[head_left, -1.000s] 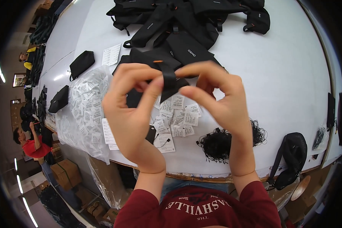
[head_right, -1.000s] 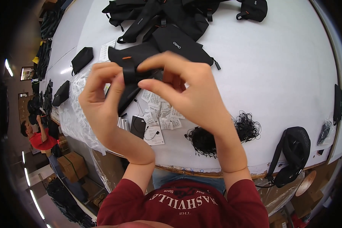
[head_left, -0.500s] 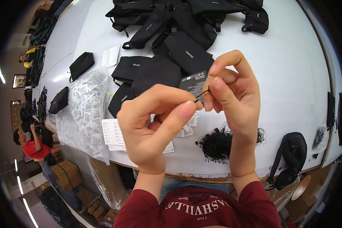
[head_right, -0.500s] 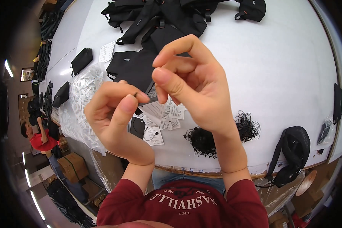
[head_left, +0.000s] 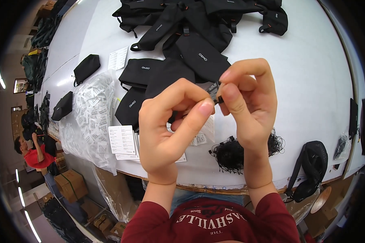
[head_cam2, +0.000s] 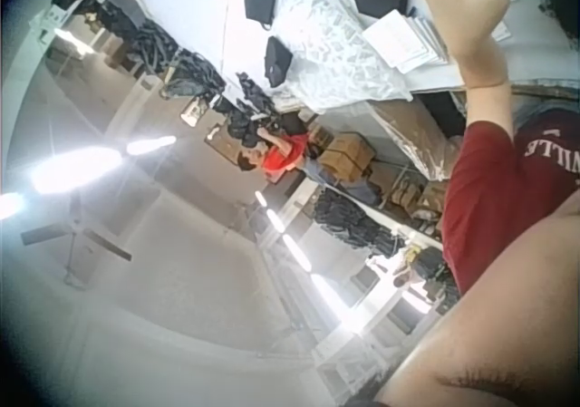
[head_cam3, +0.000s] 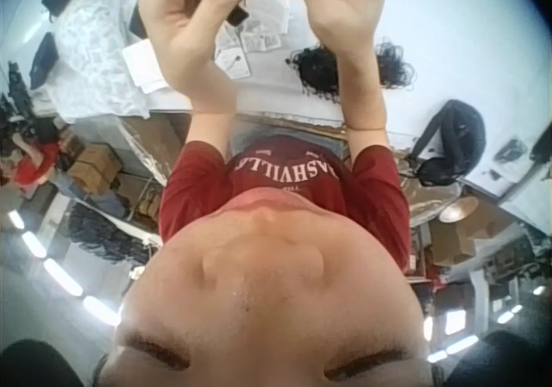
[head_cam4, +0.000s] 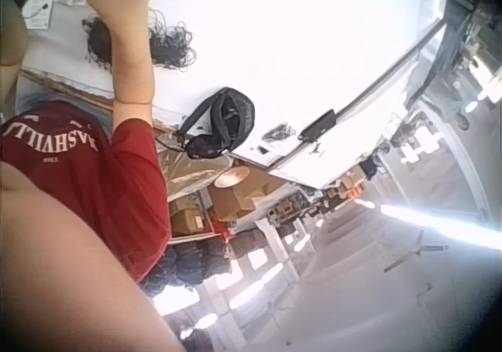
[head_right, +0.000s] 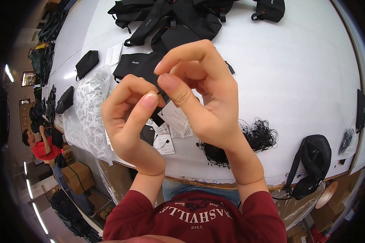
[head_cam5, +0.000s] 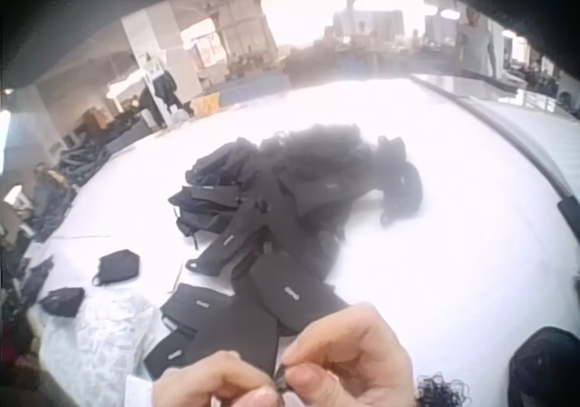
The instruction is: Packing black fabric pouches with instruction cards and sealing them.
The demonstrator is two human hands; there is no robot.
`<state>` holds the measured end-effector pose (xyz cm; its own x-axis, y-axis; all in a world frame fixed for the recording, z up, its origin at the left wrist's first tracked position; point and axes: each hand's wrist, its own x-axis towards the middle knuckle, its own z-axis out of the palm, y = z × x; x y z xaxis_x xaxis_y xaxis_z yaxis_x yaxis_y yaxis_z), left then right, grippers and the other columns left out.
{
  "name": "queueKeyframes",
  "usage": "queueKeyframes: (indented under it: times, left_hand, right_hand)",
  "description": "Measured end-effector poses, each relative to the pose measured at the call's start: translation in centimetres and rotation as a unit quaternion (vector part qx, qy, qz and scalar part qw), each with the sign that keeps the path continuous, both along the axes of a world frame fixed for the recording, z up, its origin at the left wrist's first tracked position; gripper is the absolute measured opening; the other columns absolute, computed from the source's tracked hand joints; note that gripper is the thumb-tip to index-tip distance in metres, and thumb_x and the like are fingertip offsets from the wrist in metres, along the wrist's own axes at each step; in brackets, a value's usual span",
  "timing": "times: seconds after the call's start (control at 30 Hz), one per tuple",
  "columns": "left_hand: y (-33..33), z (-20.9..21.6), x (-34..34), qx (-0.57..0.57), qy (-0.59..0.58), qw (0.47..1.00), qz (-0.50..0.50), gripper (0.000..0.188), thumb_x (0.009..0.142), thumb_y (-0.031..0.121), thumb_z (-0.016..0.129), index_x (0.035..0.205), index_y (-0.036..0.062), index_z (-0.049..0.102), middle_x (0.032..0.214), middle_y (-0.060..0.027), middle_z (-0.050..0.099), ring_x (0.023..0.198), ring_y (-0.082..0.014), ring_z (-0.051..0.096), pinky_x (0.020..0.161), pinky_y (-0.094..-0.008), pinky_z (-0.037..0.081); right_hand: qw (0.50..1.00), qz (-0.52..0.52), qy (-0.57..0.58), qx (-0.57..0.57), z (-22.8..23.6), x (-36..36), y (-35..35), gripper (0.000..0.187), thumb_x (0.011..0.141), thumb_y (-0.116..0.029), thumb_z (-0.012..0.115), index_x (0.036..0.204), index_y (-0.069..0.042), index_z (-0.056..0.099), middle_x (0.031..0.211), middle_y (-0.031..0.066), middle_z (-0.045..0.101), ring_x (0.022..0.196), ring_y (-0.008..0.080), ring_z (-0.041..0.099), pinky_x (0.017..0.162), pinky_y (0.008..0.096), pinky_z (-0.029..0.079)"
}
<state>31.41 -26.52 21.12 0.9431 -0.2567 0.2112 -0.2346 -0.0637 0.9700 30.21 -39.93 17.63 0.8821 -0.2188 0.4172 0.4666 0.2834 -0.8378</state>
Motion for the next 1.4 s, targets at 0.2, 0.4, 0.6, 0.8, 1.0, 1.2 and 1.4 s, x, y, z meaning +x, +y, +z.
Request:
queueKeyframes:
  times: [0.2, 0.4, 0.6, 0.8, 1.0, 1.2, 1.4]
  left_hand:
    - [-0.4, -0.1, 0.0, 0.01, -0.009, 1.0, 0.014, 0.011, 0.082, 0.006, 0.062, 0.074, 0.0002, 0.058, 0.056, 0.0036, 0.048, 0.051, -0.0012, 0.033, 0.047, -0.0198, 0.019]
    - [1.1, -0.3, 1.2, 0.036, 0.005, 0.998, -0.055, 0.02, 0.075, 0.01, 0.073, 0.08, 0.0029, 0.055, 0.058, 0.0029, 0.05, 0.053, -0.003, 0.037, 0.049, -0.02, 0.025]
    - [1.2, -2.1, 3.4, 0.002, 0.034, 0.981, -0.19, 0.027, 0.077, 0.018, 0.076, 0.087, 0.0046, 0.055, 0.067, 0.0, 0.056, 0.065, -0.0074, 0.047, 0.06, -0.0215, 0.037]
    - [2.3, -4.5, 4.8, 0.193, -0.06, 0.94, -0.273, 0.025, 0.086, -0.004, 0.049, 0.105, 0.0045, 0.063, 0.093, -0.0059, 0.061, 0.084, -0.0226, 0.054, 0.078, -0.03, 0.043]
    - [1.1, -4.0, 5.2, 0.274, -0.109, 0.914, -0.277, 0.028, 0.081, -0.009, 0.052, 0.105, 0.004, 0.059, 0.101, -0.0075, 0.059, 0.096, -0.0251, 0.054, 0.088, -0.0303, 0.039]
    - [0.9, -4.2, 5.2, 0.317, -0.18, 0.916, -0.166, 0.024, 0.08, 0.001, 0.062, 0.104, 0.0072, 0.059, 0.099, -0.0033, 0.059, 0.103, -0.023, 0.05, 0.097, -0.0338, 0.029]
    - [1.9, -5.8, 6.5, 0.414, -0.231, 0.88, -0.031, 0.024, 0.078, 0.008, 0.069, 0.101, 0.0078, 0.061, 0.1, -0.0016, 0.059, 0.107, -0.0249, 0.046, 0.102, -0.037, 0.026]
  right_hand:
    - [0.999, 0.002, 0.029, -0.025, 0.2, -0.1, 0.1, 0.016, 0.087, -0.002, 0.062, 0.1, -0.003, 0.054, 0.072, -0.0011, 0.061, 0.058, 0.0015, 0.05, 0.051, 0.0159, 0.033]
    - [0.996, 0.053, 0.024, -0.064, 0.6, -0.7, -0.8, 0.018, 0.084, 0.002, 0.062, 0.098, -0.004, 0.054, 0.068, -0.0011, 0.06, 0.056, 0.0009, 0.047, 0.05, 0.0169, 0.031]
    - [0.988, 0.141, 0.061, -0.016, 1.1, -0.9, -1.7, 0.019, 0.087, -0.012, 0.063, 0.096, -0.004, 0.049, 0.071, -0.0001, 0.052, 0.054, 0.0033, 0.044, 0.05, 0.0169, 0.031]
    - [0.993, 0.045, 0.083, 0.066, -0.7, 0.8, -4.8, 0.014, 0.093, -0.01, 0.059, 0.104, -0.004, 0.054, 0.067, -0.0032, 0.053, 0.056, 0.0029, 0.042, 0.048, 0.0167, 0.027]
    - [0.995, -0.012, 0.088, 0.055, -1.3, 0.9, -6.1, 0.014, 0.094, -0.011, 0.057, 0.107, -0.007, 0.054, 0.065, -0.0041, 0.051, 0.055, 0.0025, 0.042, 0.047, 0.0161, 0.025]
    - [0.994, -0.069, 0.061, 0.066, -1.7, 0.4, -8.3, 0.02, 0.094, -0.01, 0.056, 0.112, -0.002, 0.051, 0.066, -0.0009, 0.052, 0.056, 0.0042, 0.041, 0.05, 0.0174, 0.029]
    - [0.992, -0.091, 0.048, 0.079, -1.8, 0.5, -8.7, 0.022, 0.094, -0.009, 0.057, 0.114, -0.002, 0.051, 0.069, 0.0001, 0.052, 0.057, 0.0051, 0.041, 0.052, 0.0178, 0.03]
